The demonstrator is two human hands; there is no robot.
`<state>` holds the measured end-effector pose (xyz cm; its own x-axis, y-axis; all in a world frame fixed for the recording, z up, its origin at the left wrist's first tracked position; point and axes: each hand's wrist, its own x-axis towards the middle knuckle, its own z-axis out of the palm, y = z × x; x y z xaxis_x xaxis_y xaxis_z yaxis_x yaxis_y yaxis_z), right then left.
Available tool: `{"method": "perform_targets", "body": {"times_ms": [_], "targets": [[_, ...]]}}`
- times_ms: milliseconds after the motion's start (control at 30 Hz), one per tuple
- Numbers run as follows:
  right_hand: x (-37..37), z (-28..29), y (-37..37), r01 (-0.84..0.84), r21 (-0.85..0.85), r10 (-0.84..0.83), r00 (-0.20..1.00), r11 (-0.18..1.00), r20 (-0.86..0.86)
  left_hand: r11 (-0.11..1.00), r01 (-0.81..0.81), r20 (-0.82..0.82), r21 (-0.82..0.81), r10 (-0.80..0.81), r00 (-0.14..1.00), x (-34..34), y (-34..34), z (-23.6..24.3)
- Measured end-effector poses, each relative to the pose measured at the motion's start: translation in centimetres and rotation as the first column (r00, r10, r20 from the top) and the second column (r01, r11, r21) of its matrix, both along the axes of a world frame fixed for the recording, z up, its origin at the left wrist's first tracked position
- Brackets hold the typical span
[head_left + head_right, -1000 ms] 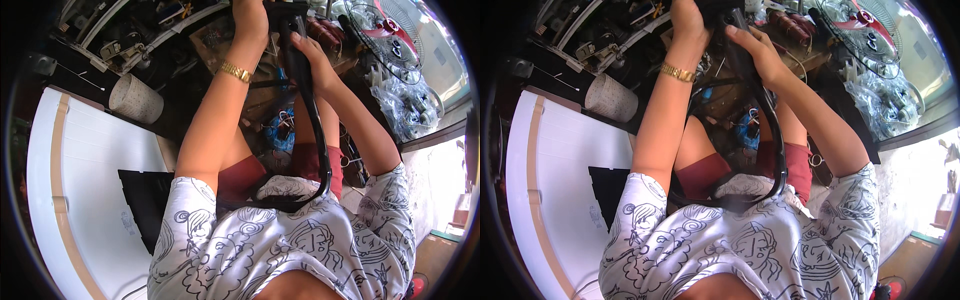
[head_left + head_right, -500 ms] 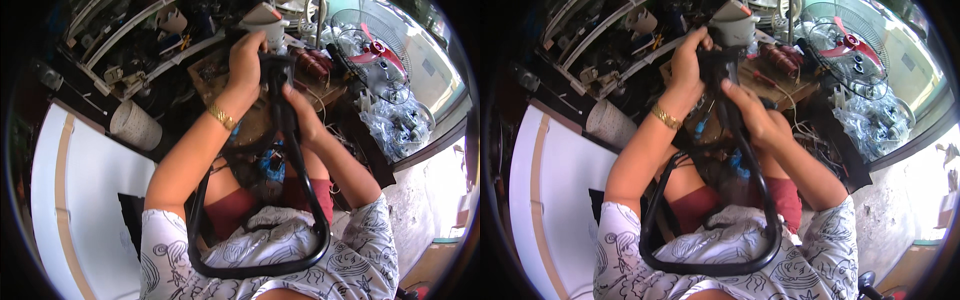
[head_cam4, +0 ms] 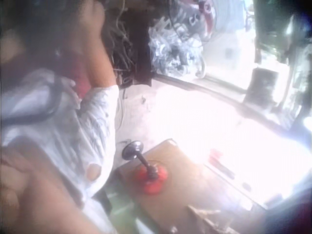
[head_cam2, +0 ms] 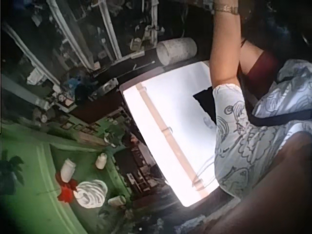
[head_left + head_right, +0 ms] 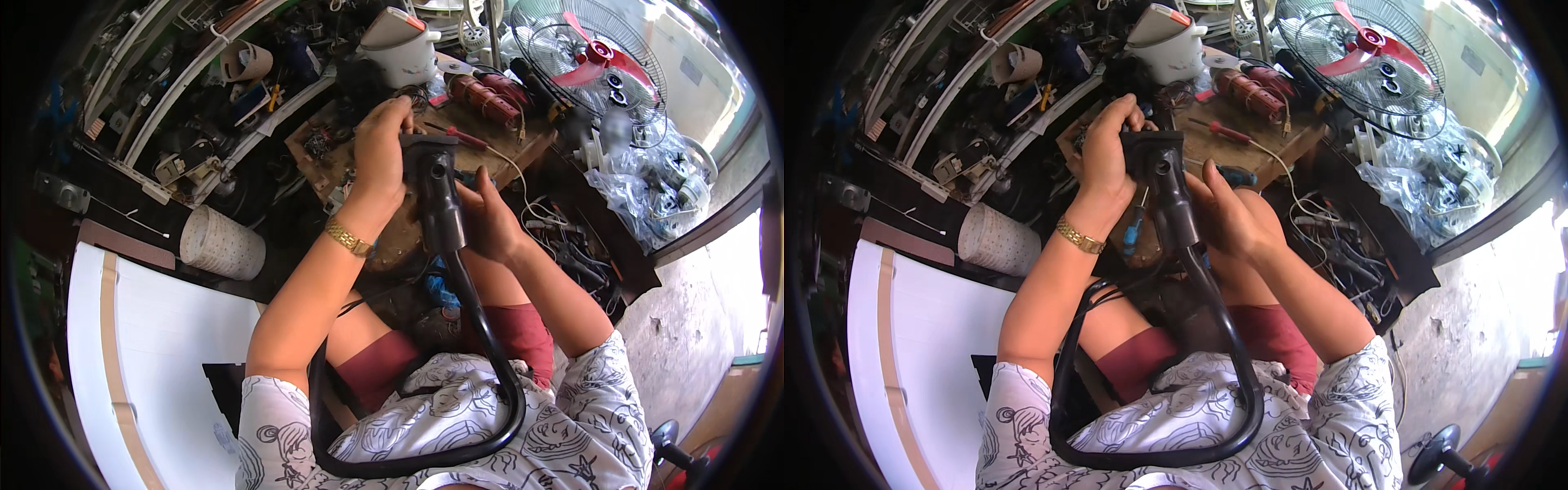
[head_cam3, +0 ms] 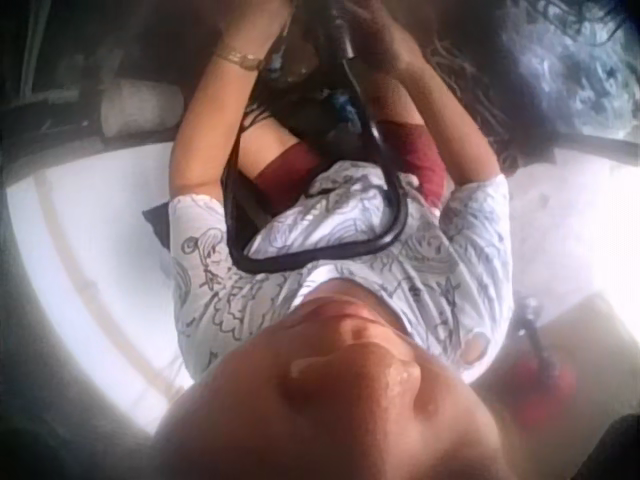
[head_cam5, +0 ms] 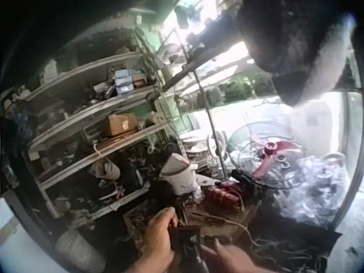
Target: The person disassembles and repairs components of a fan by hand, using a screwdriver to remove screws and handling plastic housing parts.
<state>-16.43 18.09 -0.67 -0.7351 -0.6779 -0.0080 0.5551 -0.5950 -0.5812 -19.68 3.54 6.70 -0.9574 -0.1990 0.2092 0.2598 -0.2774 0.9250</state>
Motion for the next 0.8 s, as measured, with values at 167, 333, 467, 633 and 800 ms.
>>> {"method": "perform_targets", "body": {"times_ms": [167, 333, 467, 633, 800], "targets": [[-8.9, -3.5, 2.9, 0.335, 0.309, -0.278, 0.936, 0.89, -0.215, 0.992, -0.122, 0.036, 0.005, 0.122, 0.992, 2.2, -4.2, 0.6], [-18.9, -4.7, 0.7, 0.773, 0.194, -0.348, 0.475, 0.604, -0.808, 0.967, -0.252, 0.024, 0.042, 0.251, 0.968, 5.2, -8.6, 1.4], [-20.5, -6.2, -5.9, 0.835, 0.42, 0.259, 0.344, 0.356, -0.903, 0.936, -0.35, 0.015, 0.037, 0.35, 0.937, 7.3, -11.6, 0.5], [-20.1, -10.2, -12.4, 0.886, 0.409, 0.617, 0.2, 0.218, -0.761, 0.924, -0.383, 0.057, 0.003, 0.382, 0.922, 7.5, -12.6, -1.2], [-21.1, -12.0, -17.5, 0.959, 0.236, 0.745, 0.041, 0.158, -0.666, 0.904, -0.423, 0.054, -0.059, 0.426, 0.903, 7.4, -14.6, -2.7]]}}
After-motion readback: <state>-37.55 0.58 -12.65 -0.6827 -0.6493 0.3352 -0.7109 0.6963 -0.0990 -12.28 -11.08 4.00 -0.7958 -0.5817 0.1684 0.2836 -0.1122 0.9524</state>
